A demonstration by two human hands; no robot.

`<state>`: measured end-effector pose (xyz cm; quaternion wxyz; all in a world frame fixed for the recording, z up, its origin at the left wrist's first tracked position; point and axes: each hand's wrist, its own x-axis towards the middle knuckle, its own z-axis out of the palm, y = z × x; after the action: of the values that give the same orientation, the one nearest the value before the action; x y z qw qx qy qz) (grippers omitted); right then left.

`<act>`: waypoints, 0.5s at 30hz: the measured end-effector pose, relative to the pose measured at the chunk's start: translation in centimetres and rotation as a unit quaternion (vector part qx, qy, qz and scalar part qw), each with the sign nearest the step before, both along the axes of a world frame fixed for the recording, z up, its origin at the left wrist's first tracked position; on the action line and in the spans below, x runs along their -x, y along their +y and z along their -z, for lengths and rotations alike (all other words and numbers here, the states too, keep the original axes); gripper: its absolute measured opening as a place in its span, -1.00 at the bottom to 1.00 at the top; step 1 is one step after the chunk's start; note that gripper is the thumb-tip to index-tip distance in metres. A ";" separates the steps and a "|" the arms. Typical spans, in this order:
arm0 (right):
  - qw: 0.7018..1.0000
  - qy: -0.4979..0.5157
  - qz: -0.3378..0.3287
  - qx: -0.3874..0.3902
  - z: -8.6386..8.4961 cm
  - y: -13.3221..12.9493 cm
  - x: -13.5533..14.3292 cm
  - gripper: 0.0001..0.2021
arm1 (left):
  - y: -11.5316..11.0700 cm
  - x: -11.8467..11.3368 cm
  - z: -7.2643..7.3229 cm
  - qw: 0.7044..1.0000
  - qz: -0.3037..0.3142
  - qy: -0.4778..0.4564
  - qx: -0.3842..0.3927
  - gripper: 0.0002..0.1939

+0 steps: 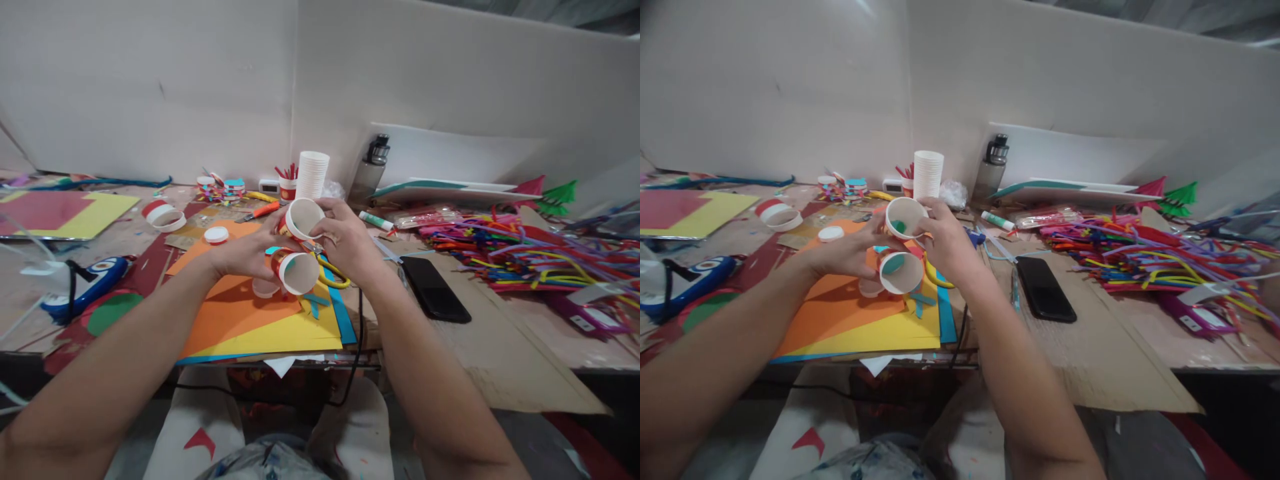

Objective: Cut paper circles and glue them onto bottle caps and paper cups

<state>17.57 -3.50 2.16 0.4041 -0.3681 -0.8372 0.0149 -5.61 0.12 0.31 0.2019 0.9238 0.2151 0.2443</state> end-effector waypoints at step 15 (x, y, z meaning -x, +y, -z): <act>0.996 -0.036 0.078 -0.030 -2.5 -0.6 0.4 -0.81 | 0.1 -0.5 0.4 1.000 0.019 -0.019 -0.001 -0.29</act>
<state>17.17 -4.14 4.64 0.3846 -0.4206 -0.8199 -0.0549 -5.12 0.18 -0.04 0.2098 0.9229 0.1934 0.2584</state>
